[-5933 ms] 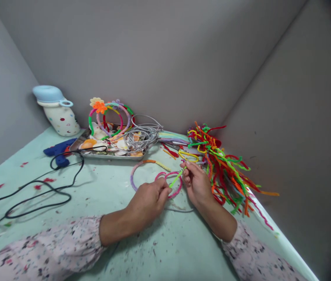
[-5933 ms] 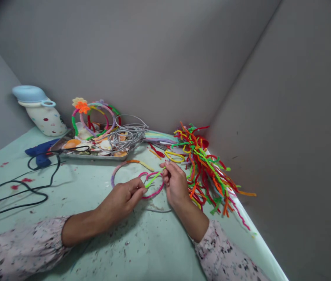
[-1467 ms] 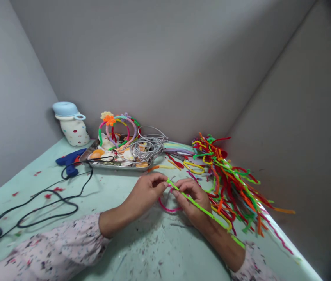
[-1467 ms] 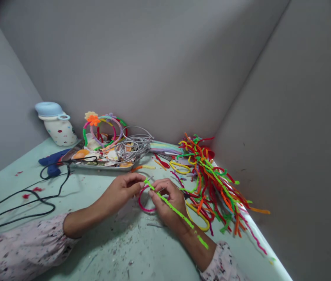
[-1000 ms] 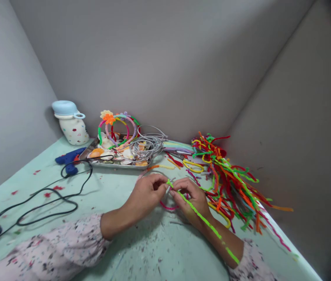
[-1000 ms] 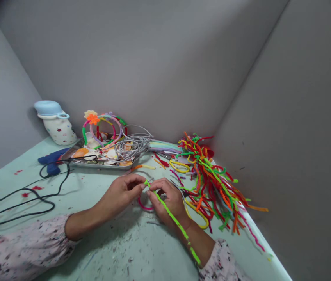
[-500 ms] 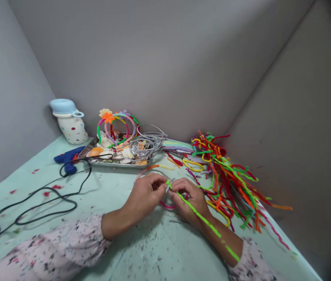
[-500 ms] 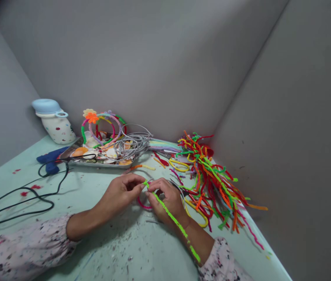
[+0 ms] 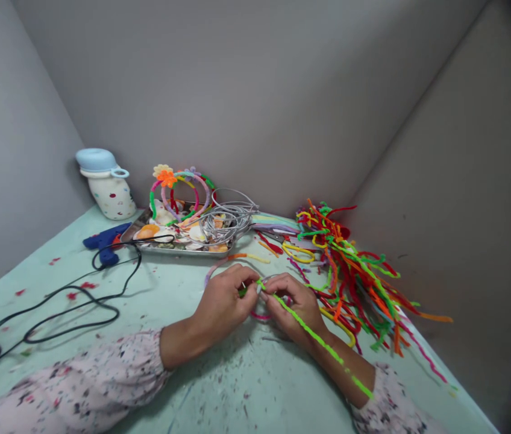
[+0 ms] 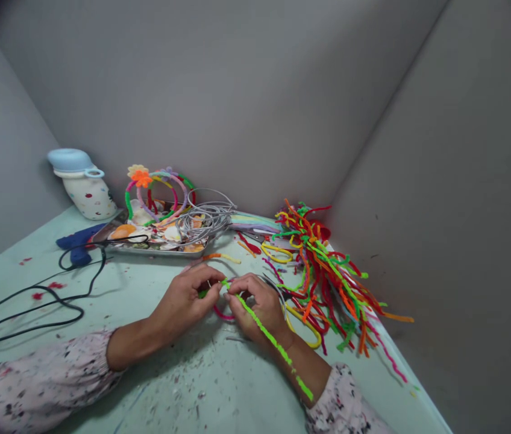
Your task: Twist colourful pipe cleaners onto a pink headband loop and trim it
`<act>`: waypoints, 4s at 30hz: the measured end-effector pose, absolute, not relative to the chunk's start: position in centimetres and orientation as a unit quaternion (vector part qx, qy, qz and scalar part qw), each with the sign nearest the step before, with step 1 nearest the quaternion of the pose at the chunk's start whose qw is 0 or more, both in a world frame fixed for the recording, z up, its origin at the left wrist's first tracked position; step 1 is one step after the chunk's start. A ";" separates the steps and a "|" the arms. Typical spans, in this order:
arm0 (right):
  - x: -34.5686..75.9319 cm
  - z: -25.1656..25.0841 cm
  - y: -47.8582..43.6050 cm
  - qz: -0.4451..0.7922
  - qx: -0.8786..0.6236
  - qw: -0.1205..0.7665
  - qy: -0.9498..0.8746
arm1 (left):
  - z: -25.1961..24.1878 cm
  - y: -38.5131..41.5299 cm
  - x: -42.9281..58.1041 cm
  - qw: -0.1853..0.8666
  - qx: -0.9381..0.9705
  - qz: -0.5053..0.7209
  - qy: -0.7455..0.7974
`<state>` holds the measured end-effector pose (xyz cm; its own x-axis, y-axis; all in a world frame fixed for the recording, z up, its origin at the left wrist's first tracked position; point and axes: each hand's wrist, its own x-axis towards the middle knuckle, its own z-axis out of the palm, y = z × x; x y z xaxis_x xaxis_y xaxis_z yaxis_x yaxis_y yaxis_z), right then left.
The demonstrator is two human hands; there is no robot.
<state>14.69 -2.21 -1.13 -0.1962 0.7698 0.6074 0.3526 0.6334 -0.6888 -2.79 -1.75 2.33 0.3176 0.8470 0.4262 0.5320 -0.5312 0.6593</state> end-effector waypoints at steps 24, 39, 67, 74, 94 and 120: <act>14.8 -0.9 -1.7 0.130 -0.392 0.484 -0.771 | 2.2 -1.9 -2.8 0.212 0.796 0.355 0.441; 15.0 -1.0 -1.8 0.152 -0.400 0.473 -0.770 | 2.2 -1.9 -2.7 0.233 0.793 0.354 0.437; 14.9 -1.0 -1.8 0.256 -0.443 0.441 -0.737 | 1.9 -2.3 -2.9 0.188 0.810 0.312 0.459; 14.8 -0.4 -1.9 0.274 -0.427 0.444 -0.738 | 1.8 -2.3 -2.8 0.200 0.808 0.331 0.444; 15.1 -0.8 -1.8 0.371 -0.415 0.458 -0.693 | 1.7 -2.5 -2.6 0.185 0.811 0.331 0.446; 15.0 -0.7 -1.9 0.397 -0.436 0.460 -0.663 | 1.6 -2.5 -2.6 0.224 0.798 0.359 0.430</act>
<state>14.99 -1.91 -0.68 -0.1957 0.9446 0.2634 0.2135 0.3032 -0.9287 -2.55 -2.53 1.63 0.3732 0.8464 0.3799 0.5255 -0.5304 0.6653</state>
